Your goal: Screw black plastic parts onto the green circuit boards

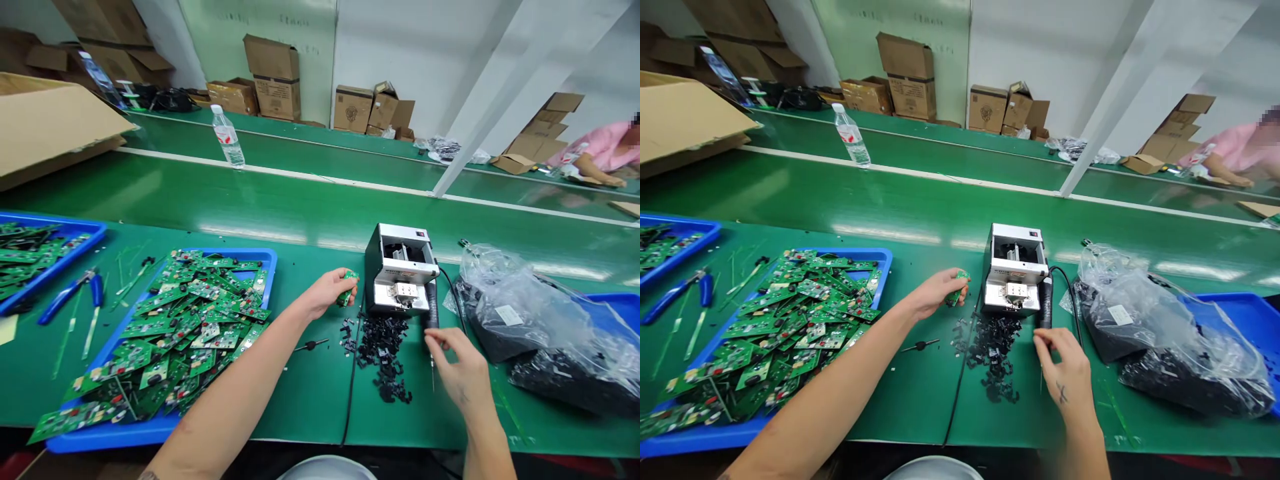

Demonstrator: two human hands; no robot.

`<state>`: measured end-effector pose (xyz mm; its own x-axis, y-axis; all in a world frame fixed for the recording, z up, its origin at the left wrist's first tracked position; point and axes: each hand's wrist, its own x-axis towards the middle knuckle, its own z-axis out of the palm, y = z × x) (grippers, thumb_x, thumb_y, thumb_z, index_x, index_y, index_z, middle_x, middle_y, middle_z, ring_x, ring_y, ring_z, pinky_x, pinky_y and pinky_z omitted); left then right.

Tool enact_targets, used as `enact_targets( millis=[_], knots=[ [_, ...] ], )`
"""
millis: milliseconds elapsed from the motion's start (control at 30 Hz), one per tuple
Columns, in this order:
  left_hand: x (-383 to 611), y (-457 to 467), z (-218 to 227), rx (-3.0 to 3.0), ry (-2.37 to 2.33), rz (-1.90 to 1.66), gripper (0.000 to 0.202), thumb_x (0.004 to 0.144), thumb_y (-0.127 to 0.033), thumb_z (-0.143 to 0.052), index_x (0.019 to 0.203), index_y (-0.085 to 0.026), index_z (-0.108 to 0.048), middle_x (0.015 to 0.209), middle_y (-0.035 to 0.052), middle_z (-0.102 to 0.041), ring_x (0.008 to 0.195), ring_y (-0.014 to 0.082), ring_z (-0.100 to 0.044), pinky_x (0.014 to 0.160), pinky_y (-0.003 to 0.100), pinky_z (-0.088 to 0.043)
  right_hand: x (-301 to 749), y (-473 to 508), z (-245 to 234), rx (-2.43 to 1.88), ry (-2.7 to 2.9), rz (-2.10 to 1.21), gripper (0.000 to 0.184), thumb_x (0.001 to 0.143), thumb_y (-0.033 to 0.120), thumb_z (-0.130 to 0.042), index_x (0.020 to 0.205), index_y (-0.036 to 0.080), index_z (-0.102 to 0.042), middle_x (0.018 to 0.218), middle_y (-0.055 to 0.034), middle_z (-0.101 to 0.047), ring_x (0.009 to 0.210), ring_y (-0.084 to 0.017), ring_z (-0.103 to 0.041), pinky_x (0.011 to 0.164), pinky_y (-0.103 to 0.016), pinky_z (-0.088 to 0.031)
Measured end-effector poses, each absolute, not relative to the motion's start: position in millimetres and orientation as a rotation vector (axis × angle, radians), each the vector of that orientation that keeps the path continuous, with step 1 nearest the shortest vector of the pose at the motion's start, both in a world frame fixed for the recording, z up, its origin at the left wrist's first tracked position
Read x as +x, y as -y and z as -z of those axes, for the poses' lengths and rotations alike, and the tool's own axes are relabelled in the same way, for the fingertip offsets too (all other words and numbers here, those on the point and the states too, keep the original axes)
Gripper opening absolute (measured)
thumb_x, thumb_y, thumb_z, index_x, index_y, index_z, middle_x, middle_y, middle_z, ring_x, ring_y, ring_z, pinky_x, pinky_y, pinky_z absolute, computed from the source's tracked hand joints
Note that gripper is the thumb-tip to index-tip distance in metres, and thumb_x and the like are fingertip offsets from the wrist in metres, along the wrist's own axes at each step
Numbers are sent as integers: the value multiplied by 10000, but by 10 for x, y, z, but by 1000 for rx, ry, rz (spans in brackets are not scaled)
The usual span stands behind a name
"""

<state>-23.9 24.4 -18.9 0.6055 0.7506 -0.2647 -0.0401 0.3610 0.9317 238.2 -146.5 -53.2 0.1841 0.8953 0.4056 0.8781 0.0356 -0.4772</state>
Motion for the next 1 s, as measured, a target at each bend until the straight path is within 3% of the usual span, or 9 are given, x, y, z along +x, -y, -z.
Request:
enact_targets(
  millis=[133,333,533,667,867,1000],
  knots=[
    [-281,-107,-28,1242,-654,-328,314,883,-435,-568,1034,-163,-528,761,-16,-531,617,82,-503,624,247,-449,2211,1699,569,-1709,1929,-80,109,890,317,-615,898,275,-716,836,-35,-620,797,-183,-592,702,-322,-451],
    [-254,68,-177,1368,-531,-46,322,918,-407,-509,1144,-182,-468,806,-13,-552,582,71,-472,558,223,-390,2095,1721,664,-1693,2037,17,105,904,259,-602,882,236,-702,815,-35,-598,772,-165,-559,659,-309,-377],
    [-97,162,19,1341,-469,80,203,895,-327,-540,1012,-193,-442,872,11,-635,570,69,-499,483,215,-312,2046,1717,638,-1661,1997,85,101,915,222,-580,902,206,-679,846,-42,-632,800,-168,-599,730,-321,-418],
    [-33,221,89,1336,-457,100,204,870,-344,-598,956,-182,-508,714,-30,-562,573,72,-506,503,208,-326,1999,1668,543,-1588,1974,113,117,907,190,-588,982,202,-677,900,-59,-680,810,-173,-629,774,-339,-446],
    [-20,250,151,1327,-488,102,261,863,-393,-619,982,-189,-509,660,-57,-498,554,68,-462,496,205,-312,1916,1600,462,-1439,1985,125,155,876,136,-614,1002,207,-669,905,-69,-711,796,-179,-664,769,-361,-484],
    [-18,236,185,1288,-466,73,337,826,-429,-668,1008,-193,-510,755,-41,-529,561,57,-474,491,202,-307,1891,1579,483,-1368,1947,124,211,849,83,-624,1025,200,-638,904,-72,-711,786,-183,-657,763,-379,-518]
  ],
)
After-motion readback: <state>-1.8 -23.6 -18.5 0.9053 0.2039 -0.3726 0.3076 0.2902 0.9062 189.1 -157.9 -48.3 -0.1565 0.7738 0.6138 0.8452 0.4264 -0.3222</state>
